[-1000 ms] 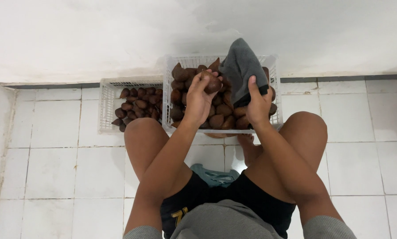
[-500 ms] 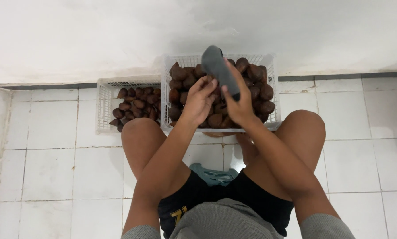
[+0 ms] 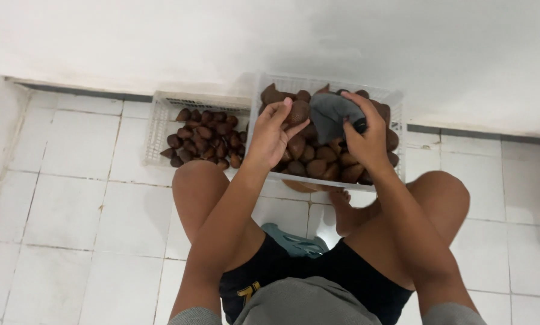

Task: Cleaning salak fruits by wiping them individually with a cloth to remove dirt or debris

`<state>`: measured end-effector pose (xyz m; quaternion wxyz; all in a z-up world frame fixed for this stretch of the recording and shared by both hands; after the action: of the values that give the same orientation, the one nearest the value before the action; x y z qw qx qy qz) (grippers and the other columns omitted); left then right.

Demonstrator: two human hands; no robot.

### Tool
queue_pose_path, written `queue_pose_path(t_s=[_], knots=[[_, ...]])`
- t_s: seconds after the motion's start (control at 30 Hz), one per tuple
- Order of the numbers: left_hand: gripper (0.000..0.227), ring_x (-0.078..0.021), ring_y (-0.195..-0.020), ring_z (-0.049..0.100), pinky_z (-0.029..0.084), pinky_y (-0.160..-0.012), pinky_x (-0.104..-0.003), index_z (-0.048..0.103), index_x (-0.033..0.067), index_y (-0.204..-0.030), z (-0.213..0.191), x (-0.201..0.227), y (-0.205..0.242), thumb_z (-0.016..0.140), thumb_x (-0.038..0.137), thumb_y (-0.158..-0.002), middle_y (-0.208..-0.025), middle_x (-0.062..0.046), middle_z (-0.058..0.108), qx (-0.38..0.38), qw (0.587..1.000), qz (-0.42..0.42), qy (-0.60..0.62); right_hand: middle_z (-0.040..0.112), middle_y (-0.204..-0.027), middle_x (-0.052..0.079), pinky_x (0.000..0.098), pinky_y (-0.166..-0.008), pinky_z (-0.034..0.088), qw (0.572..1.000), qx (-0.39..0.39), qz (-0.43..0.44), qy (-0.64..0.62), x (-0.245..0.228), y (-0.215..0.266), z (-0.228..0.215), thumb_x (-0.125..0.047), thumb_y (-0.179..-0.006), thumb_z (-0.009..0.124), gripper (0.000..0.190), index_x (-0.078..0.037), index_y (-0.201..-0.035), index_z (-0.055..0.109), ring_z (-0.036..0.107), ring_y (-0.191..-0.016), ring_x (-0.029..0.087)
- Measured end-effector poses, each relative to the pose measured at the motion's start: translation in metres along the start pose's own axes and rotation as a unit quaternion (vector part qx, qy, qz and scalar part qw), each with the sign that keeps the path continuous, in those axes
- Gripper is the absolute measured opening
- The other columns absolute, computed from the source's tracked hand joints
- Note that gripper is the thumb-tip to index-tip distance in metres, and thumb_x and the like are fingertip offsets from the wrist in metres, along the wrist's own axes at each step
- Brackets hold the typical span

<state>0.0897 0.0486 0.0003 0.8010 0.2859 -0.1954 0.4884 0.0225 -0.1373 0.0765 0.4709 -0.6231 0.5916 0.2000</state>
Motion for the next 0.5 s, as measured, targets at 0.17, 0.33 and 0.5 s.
queue_pose_path(t_s=[0.17, 0.33, 0.5], knots=[[0.036, -0.0342, -0.117, 0.061, 0.058, -0.102, -0.056, 0.063, -0.0004, -0.122, 0.003, 0.060, 0.035, 0.074, 0.026, -0.099, -0.114, -0.015, 0.053, 0.021, 0.994, 0.078, -0.072, 0.069, -0.121, 0.013, 0.0524, -0.106, 0.045, 0.997, -0.073, -0.037, -0.015, -0.050, -0.015, 0.042, -0.022, -0.097, 0.078, 0.044, -0.011, -0.138, 0.065, 0.063, -0.120, 0.038], [0.039, -0.0289, -0.114, 0.065, 0.062, -0.095, -0.048, 0.072, 0.0088, -0.127, -0.025, 0.115, 0.057, 0.077, 0.034, -0.097, -0.118, -0.013, 0.060, 0.054, 0.958, 0.159, -0.232, 0.069, -0.128, 0.020, 0.0583, -0.101, 0.047, 0.987, -0.130, -0.090, 0.003, -0.100, -0.024, 0.113, -0.029, -0.092, 0.084, 0.062, -0.007, -0.145, 0.061, 0.065, -0.116, 0.043], [0.040, -0.0345, -0.119, 0.067, 0.051, -0.104, -0.051, 0.073, 0.0159, -0.125, -0.065, 0.166, 0.076, 0.079, 0.040, -0.094, -0.121, -0.012, 0.072, 0.147, 0.867, 0.249, -0.406, 0.074, -0.119, 0.015, 0.0440, -0.100, 0.053, 0.991, -0.080, -0.102, -0.030, -0.117, -0.028, 0.190, -0.026, -0.091, 0.088, 0.048, -0.006, -0.131, 0.070, 0.069, -0.113, 0.032]])
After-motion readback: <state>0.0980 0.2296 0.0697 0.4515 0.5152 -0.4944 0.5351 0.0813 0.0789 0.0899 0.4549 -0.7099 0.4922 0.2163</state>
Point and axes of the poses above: each hand's wrist, its own y-axis away from the middle knuckle, its own z-axis out of the palm, x = y × z, the point moved 7 cm from there along -y, towards the middle knuckle
